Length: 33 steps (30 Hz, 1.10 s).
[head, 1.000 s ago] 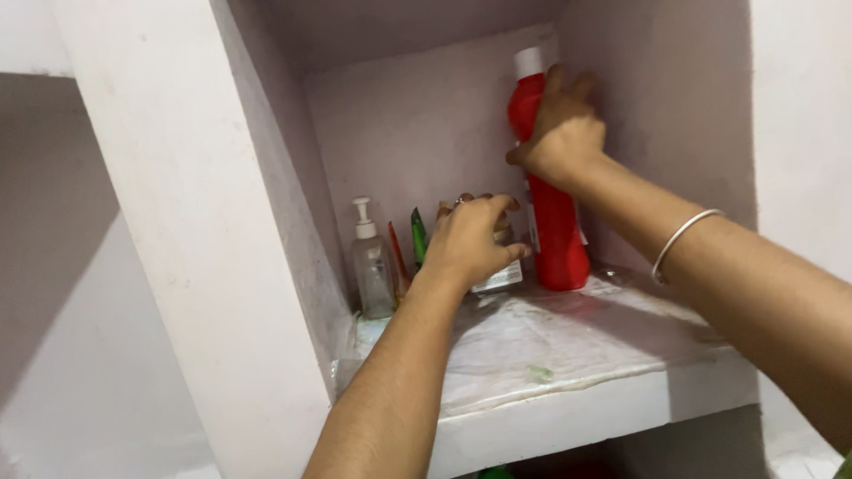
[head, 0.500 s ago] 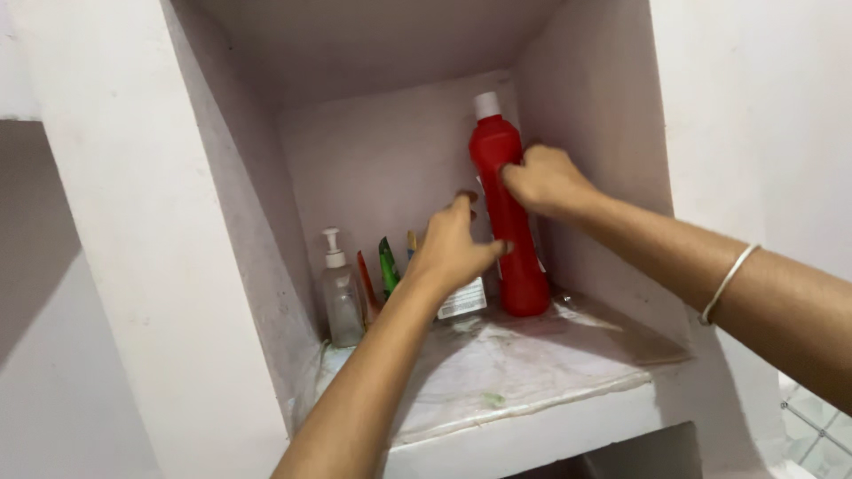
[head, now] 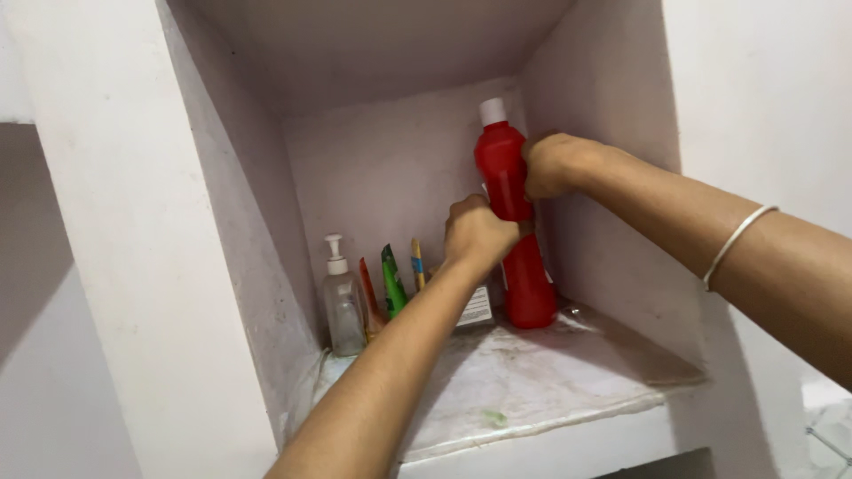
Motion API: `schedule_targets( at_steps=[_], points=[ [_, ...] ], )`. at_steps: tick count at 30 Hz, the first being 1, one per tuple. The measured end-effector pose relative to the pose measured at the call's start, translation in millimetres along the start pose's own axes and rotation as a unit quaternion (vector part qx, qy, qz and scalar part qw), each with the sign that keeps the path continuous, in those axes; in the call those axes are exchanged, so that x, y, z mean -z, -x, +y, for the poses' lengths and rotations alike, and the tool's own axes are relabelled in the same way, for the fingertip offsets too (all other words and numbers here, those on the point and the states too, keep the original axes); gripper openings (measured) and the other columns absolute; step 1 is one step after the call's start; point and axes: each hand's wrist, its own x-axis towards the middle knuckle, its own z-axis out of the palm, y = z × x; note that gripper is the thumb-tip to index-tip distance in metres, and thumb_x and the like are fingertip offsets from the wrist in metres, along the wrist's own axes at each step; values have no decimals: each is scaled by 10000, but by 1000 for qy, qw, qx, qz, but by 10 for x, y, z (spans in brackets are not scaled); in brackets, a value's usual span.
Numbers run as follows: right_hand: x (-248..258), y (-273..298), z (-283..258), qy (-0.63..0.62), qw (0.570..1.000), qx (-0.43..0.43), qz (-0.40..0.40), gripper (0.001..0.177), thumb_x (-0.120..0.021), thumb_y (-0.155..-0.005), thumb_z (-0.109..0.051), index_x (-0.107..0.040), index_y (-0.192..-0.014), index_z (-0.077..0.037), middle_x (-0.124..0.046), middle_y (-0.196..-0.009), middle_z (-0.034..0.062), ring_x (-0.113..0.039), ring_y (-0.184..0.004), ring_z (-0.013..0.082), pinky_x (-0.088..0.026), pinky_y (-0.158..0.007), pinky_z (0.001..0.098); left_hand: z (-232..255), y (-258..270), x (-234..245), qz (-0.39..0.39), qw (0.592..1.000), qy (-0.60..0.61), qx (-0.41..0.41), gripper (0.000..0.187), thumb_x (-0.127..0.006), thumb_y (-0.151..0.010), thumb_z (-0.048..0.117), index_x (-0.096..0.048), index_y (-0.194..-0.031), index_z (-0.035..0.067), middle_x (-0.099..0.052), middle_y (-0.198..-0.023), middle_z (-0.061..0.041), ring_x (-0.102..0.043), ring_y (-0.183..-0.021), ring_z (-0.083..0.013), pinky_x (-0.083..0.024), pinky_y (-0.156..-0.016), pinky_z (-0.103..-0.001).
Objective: The person organizes items on bathroom shelves by hand, moving small bottles, jars, a large red cleaner bottle, and a white soap dish between two shelf levels.
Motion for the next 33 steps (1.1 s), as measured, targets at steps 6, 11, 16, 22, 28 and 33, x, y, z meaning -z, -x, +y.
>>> schedule_targets(
  at_steps=[6,11,16,22,28,33],
  points=[
    [-2,20,-81,-20,999,31,23,461,-805,-843,-251,-713,-1256,-68,-752,-1141,197,-715,-1088,336,-561,-955,461,-171,-70,-3,-30,997,58,29,503,-843,-662,319,-735,-1048,16,-790,-941,-175,-801,-806,-275,-662,-728,-368],
    [-6,4,-102,15,1000,-19,20,519,-802,-862,-340,-737,-1269,-25,-794,-1087,227,-778,-1052,346,-596,-920,483,-200,-131,-10,-47,996,54,54,471,-823,-672,319,-760,-1028,17,-797,-936,-177,-803,-830,-273,-653,-747,-376],
    [-2,32,-113,-10,997,-21,73,860,-915,-755,-440,-556,-1388,19,-699,-1221,257,-712,-1098,371,-586,-901,477,-203,-145,42,-59,996,64,34,487,-840,-654,318,-754,-1047,43,-797,-977,-151,-801,-866,-257,-642,-790,-367],
    [-52,-30,-40,2,991,33,132,833,-942,-717,-423,-605,-1356,-7,-670,-1291,229,-690,-1119,370,-573,-929,480,-406,-282,-24,-84,991,103,-11,539,-841,-629,322,-745,-1083,48,-800,-984,-144,-806,-863,-247,-645,-809,-352],
    [-157,11,-16,-10,989,52,139,730,-967,-702,-350,-703,-1295,-15,-768,-1114,245,-756,-1005,369,-593,-890,466,-667,-488,-161,-108,985,124,-48,519,-831,-701,305,-731,-1115,8,-797,-1030,-159,-799,-917,-242,-638,-828,-352],
    [-319,-253,114,-55,988,69,129,657,-951,-733,-315,-711,-1262,-6,-761,-1112,227,-743,-990,354,-590,-869,470,-805,-550,-201,-120,980,141,-73,535,-828,-732,299,-693,-1134,-27,-788,-1050,-165,-796,-934,-243,-645,-822,-355]
  ],
)
